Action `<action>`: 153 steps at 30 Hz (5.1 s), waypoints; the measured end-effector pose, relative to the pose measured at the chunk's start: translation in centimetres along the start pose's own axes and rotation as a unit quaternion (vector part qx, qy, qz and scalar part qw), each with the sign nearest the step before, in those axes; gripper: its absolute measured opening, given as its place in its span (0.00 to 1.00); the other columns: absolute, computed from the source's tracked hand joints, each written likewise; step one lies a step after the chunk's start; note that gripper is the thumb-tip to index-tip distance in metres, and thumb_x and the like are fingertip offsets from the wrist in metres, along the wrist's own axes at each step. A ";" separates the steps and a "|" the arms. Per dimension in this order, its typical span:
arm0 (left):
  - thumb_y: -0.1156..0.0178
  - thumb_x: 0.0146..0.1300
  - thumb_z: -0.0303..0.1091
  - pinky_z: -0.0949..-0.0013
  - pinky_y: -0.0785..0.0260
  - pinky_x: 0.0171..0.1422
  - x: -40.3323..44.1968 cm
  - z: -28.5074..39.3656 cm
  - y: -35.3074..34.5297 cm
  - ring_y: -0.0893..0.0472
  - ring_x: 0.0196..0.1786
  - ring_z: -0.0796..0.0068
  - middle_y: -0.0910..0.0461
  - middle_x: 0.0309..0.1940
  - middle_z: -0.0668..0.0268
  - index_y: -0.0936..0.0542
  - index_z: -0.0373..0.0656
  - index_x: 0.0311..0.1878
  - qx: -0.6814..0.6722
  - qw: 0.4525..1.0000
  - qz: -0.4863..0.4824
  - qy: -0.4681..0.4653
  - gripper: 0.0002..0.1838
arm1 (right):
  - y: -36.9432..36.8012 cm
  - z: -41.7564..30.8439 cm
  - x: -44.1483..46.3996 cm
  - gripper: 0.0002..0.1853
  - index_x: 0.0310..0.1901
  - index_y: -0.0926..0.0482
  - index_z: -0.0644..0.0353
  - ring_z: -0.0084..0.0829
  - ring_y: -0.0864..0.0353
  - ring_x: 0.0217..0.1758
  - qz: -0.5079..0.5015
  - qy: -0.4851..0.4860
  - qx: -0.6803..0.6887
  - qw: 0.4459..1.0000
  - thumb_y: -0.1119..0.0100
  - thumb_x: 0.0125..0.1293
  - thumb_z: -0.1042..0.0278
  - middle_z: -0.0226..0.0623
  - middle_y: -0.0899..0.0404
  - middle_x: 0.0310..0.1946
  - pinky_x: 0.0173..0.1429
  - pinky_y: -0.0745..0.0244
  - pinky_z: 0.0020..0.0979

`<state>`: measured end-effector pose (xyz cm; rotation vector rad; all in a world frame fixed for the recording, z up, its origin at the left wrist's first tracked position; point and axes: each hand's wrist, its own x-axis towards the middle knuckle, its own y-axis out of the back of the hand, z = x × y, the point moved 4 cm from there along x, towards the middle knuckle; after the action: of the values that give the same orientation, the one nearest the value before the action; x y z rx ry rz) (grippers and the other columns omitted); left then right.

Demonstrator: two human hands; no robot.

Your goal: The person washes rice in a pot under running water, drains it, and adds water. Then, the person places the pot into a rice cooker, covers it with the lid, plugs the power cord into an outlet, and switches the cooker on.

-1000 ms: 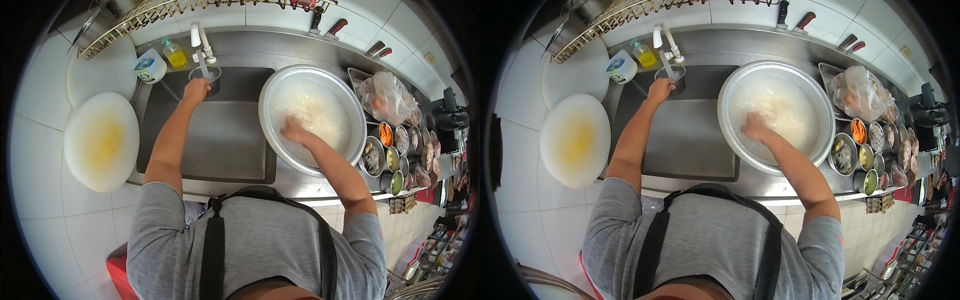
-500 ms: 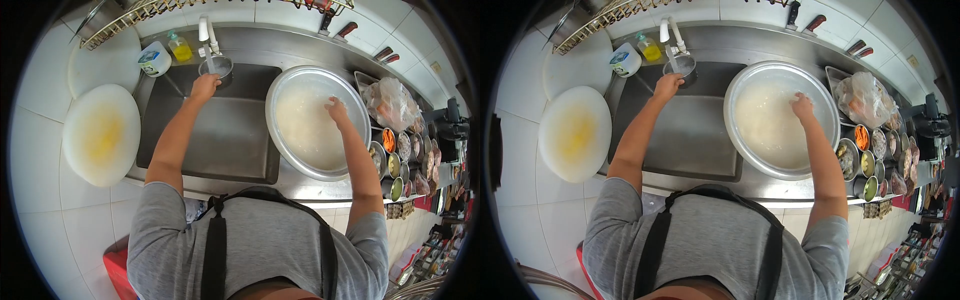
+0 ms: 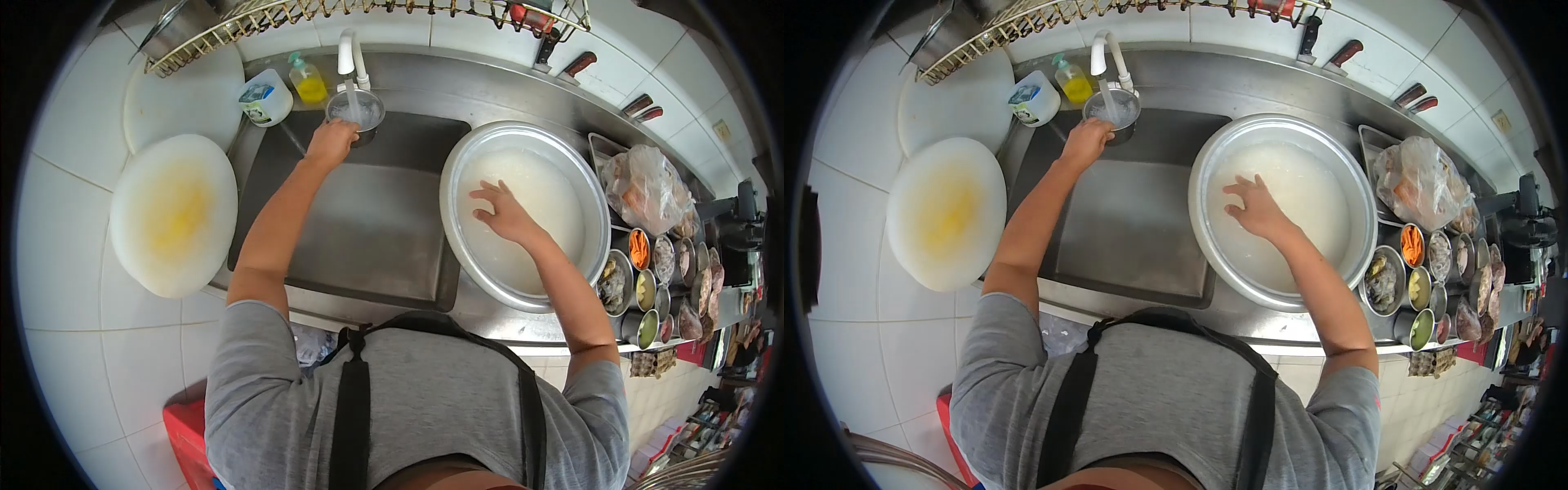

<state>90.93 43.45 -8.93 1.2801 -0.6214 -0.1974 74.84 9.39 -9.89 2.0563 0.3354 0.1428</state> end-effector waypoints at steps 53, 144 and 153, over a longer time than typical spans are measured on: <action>0.37 0.57 0.31 0.62 0.32 0.47 1.9 32.6 5.7 0.22 0.39 0.69 0.18 0.31 0.69 0.18 0.46 0.36 -0.078 0.941 0.087 -0.319 0.04 | 5.4 5.8 -0.8 0.22 0.58 0.27 0.61 0.37 0.23 0.56 0.335 -0.162 0.804 0.465 0.65 0.76 0.56 0.39 0.22 0.54 0.63 0.31 0.39; 0.40 0.58 0.16 0.68 0.30 0.55 6.0 -11.0 -18.4 0.21 0.47 0.71 0.21 0.49 0.62 0.26 0.35 0.57 -0.504 0.797 0.251 0.220 0.22 | -3.1 -10.8 -19.0 0.20 0.54 0.34 0.74 0.42 0.23 0.55 0.350 -0.236 0.756 0.500 0.49 0.64 0.71 0.51 0.25 0.51 0.68 0.31 0.43; 0.51 0.72 0.52 0.65 0.28 0.55 -0.3 18.1 -10.5 0.20 0.49 0.69 0.19 0.50 0.62 0.24 0.41 0.58 -0.752 0.582 -0.213 0.225 0.24 | -3.2 -11.0 -28.8 0.21 0.58 0.35 0.73 0.38 0.21 0.54 0.315 -0.189 0.781 0.504 0.49 0.69 0.67 0.48 0.25 0.51 0.66 0.27 0.41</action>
<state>83.09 25.46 -16.14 -0.2945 0.4043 -0.6057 44.15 11.57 -6.19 3.8097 -1.0730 -0.3504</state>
